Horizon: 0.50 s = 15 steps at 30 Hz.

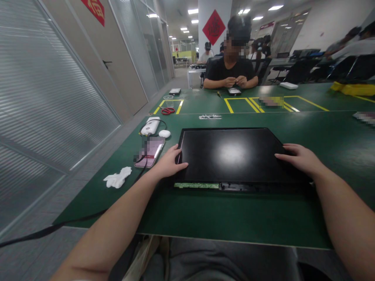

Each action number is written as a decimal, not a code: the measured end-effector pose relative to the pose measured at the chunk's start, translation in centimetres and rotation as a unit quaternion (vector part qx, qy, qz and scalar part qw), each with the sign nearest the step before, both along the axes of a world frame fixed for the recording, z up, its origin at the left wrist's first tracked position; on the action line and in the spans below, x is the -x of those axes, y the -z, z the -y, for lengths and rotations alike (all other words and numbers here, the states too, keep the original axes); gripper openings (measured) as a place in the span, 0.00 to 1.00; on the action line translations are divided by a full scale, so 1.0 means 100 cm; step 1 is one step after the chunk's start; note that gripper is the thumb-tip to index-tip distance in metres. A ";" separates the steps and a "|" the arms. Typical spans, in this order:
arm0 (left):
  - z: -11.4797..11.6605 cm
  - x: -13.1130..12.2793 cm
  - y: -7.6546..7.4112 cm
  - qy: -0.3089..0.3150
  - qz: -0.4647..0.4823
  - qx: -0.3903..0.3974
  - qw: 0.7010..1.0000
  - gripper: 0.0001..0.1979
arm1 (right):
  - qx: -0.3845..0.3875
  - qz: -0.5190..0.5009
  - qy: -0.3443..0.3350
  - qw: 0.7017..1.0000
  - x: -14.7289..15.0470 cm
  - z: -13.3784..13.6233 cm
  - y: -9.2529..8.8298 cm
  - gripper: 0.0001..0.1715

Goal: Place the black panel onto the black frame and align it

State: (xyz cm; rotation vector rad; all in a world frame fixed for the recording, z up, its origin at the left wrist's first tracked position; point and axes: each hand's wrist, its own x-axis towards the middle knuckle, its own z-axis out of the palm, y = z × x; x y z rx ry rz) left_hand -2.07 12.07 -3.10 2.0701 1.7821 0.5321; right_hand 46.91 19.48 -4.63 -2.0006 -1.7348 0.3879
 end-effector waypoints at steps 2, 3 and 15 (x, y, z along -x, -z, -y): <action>0.000 -0.001 -0.001 -0.001 -0.006 0.004 1.000 0.37 | 0.005 0.011 0.001 1.000 0.001 0.001 -0.002 0.30; 0.001 -0.001 -0.002 -0.002 -0.008 0.007 1.000 0.37 | 0.010 0.013 0.001 1.000 0.001 0.001 -0.002 0.31; 0.002 -0.002 -0.005 -0.002 -0.017 0.015 1.000 0.38 | 0.018 0.031 0.003 0.999 0.003 0.004 -0.007 0.31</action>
